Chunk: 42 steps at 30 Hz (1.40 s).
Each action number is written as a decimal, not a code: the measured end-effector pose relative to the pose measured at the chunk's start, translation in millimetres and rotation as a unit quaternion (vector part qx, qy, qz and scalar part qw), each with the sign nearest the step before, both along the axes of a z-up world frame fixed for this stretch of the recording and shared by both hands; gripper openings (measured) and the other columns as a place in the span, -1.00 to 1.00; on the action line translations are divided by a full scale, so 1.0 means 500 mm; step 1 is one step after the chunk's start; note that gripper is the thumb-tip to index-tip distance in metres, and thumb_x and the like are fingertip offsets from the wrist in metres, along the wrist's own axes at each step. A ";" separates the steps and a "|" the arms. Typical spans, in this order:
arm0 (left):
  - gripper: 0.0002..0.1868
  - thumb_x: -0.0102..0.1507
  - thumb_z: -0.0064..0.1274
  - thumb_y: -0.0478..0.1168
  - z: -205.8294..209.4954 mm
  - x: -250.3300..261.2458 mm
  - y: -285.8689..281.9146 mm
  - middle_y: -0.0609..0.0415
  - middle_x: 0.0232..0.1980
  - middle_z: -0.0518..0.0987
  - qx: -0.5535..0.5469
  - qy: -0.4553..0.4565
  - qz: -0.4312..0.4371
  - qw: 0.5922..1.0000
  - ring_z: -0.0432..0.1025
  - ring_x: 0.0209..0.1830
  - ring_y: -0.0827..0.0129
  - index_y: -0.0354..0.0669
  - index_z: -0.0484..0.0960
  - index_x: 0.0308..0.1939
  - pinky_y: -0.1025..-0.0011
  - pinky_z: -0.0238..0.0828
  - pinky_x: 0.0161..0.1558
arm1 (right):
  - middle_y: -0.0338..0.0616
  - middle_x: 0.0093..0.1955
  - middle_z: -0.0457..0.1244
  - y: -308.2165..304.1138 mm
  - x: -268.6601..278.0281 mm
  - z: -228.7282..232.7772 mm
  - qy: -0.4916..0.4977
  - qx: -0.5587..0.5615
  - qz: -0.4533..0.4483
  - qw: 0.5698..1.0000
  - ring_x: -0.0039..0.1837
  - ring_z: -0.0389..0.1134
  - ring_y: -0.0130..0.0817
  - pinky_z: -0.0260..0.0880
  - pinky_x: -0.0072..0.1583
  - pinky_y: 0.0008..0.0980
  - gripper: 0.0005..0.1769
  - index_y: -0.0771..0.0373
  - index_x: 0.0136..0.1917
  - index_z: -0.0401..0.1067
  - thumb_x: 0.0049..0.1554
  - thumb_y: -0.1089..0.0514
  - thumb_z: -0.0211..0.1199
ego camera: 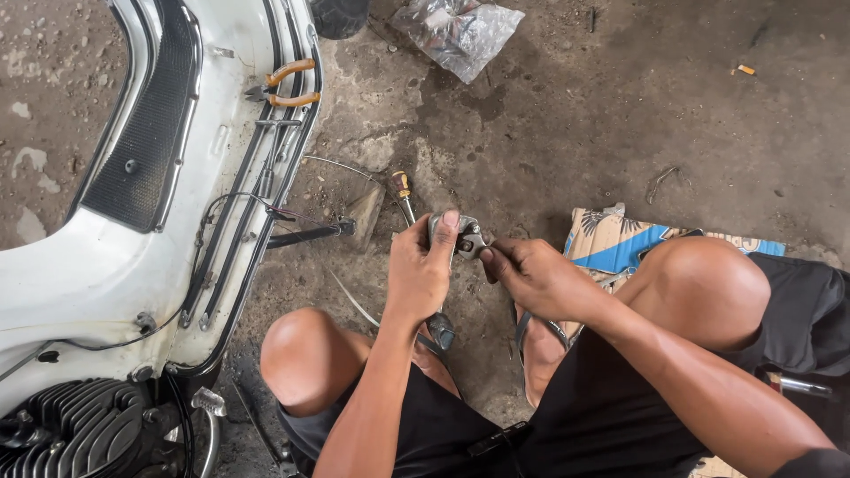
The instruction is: Attaching a mechanical cable to a lever assembly and tightening it with a wrench.
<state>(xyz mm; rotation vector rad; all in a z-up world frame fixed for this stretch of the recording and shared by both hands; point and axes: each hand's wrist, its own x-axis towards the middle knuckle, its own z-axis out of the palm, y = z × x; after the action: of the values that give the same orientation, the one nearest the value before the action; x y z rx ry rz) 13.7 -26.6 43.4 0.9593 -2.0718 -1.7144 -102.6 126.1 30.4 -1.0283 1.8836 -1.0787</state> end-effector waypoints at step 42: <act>-0.69 0.43 -0.02 -0.16 -0.075 -0.025 0.075 0.26 -0.47 0.39 0.023 0.251 0.138 0.958 0.24 -0.34 0.54 -0.07 0.52 -0.43 0.46 0.25 -0.22 | -0.22 -0.52 0.15 -0.034 0.139 -0.080 -0.149 -0.006 -0.287 0.946 -0.36 0.20 -0.35 0.26 -0.19 -0.36 -0.35 0.15 -0.40 0.40 0.45 -0.10 -0.12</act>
<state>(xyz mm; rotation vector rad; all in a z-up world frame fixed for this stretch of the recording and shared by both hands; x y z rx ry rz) 1.2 10.9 5.9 0.6912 -1.5057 -1.6496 -33.0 109.3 -9.5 -0.2830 1.9638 -1.4747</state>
